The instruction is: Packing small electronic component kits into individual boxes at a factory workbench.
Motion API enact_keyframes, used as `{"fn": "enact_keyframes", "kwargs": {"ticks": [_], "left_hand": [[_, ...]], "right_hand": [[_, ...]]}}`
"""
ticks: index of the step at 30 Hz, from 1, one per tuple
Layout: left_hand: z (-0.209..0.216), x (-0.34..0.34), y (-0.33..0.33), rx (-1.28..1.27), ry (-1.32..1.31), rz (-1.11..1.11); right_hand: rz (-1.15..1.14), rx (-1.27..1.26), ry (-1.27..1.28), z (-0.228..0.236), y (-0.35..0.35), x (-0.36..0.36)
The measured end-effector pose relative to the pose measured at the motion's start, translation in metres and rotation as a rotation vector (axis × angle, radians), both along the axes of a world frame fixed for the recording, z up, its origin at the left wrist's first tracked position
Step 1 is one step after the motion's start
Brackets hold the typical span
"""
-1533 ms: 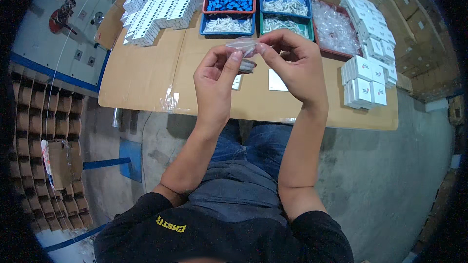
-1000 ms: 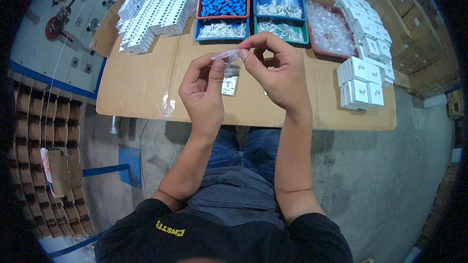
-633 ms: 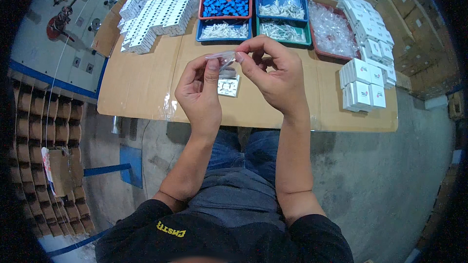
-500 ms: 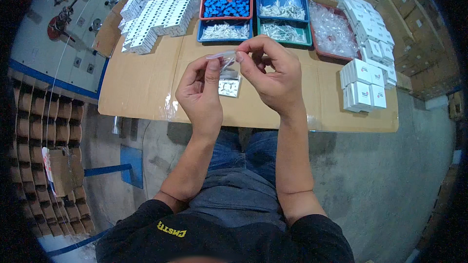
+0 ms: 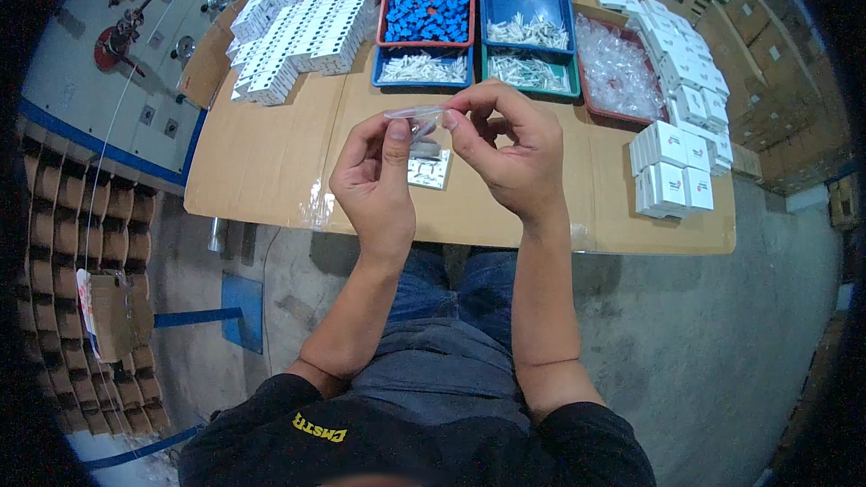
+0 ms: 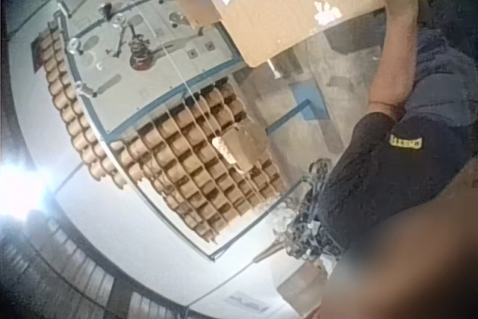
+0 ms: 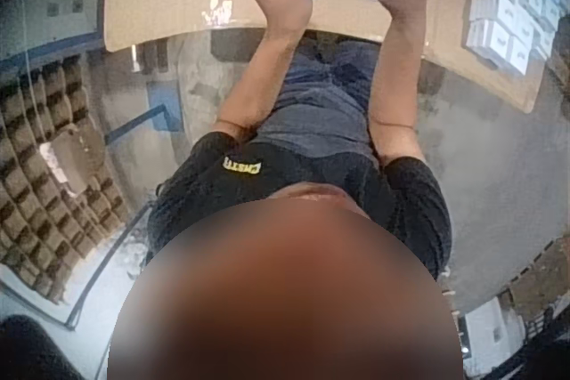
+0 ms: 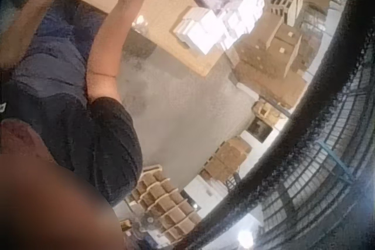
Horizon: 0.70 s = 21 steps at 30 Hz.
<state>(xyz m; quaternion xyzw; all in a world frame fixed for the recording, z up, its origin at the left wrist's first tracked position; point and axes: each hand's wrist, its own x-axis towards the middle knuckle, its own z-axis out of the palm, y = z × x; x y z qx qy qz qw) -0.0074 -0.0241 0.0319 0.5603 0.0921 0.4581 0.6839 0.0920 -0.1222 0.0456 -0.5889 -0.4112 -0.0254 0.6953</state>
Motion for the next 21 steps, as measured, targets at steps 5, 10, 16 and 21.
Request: {"fn": "enact_keyframes", "kwargs": {"ticks": [5,10,16,21], "left_hand": [[0.0027,-0.0025,0.0033,0.025,0.004,0.010],[0.0032,-0.0019,0.0052,0.018,0.021,-0.018],[0.0077,-0.0059,0.0048,0.028,-0.039,-0.048],[0.0075,-0.0055,0.0033,0.028,-0.017,-0.041]], "right_hand": [[-0.054,-0.053,-0.088,0.0022,0.0006,-0.0015],[-0.008,0.008,0.011,0.0021,0.0052,-0.0059],[0.080,0.044,0.071,0.0085,0.0054,-0.0085],[0.020,0.061,-0.038,0.0037,0.0048,-0.0036]]}}
